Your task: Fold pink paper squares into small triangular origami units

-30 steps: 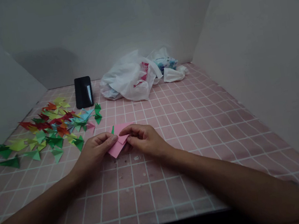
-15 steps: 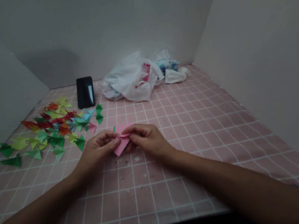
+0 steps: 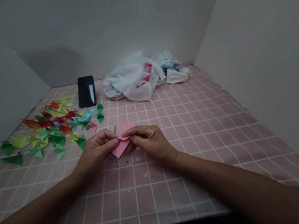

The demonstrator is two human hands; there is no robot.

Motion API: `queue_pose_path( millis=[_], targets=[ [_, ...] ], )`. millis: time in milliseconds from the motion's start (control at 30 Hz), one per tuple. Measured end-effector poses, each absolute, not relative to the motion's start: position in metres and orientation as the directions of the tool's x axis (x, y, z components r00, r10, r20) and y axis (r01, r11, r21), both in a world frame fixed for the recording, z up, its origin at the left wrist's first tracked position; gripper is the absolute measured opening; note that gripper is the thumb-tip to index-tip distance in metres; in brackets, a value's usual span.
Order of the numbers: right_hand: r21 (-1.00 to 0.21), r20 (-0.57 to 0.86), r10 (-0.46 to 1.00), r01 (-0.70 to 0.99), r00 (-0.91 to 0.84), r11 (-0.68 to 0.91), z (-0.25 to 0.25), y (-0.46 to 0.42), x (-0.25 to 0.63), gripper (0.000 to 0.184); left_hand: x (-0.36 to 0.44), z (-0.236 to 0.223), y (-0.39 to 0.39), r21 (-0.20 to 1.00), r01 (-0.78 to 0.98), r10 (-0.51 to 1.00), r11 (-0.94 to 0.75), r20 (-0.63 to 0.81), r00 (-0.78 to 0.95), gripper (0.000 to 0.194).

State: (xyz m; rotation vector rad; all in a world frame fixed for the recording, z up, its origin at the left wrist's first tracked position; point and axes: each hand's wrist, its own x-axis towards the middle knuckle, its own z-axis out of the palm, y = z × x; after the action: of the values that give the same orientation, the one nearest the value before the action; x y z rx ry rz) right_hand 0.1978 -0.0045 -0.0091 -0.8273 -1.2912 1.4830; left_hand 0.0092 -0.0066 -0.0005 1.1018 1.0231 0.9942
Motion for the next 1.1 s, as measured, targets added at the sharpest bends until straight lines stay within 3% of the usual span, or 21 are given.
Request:
queue_pose_path(
  millis=[233,600,1100],
  targets=[
    [-0.981,0.171,0.932,-0.14,-0.319,0.132,-0.0097,-0.0029,0.2003,0.022,0.0113,-0.0022,-0.0072,0.931,-0.241,0.944,0.276,-0.215,0.249,0.016],
    [-0.844,0.448,0.812,0.124,-0.374,0.522,-0.0068,-0.0047,0.2032,0.03,0.0127,0.0009,-0.0054,0.94,-0.128,0.922,0.315,-0.27,0.278,0.027],
    [-0.872,0.429,0.83,0.076,-0.357,0.483,-0.0158,-0.0017,0.2034,0.033,0.0101,0.0014,-0.0019,0.976,-0.017,0.93,0.216,-0.2,0.308,0.029]
  ],
)
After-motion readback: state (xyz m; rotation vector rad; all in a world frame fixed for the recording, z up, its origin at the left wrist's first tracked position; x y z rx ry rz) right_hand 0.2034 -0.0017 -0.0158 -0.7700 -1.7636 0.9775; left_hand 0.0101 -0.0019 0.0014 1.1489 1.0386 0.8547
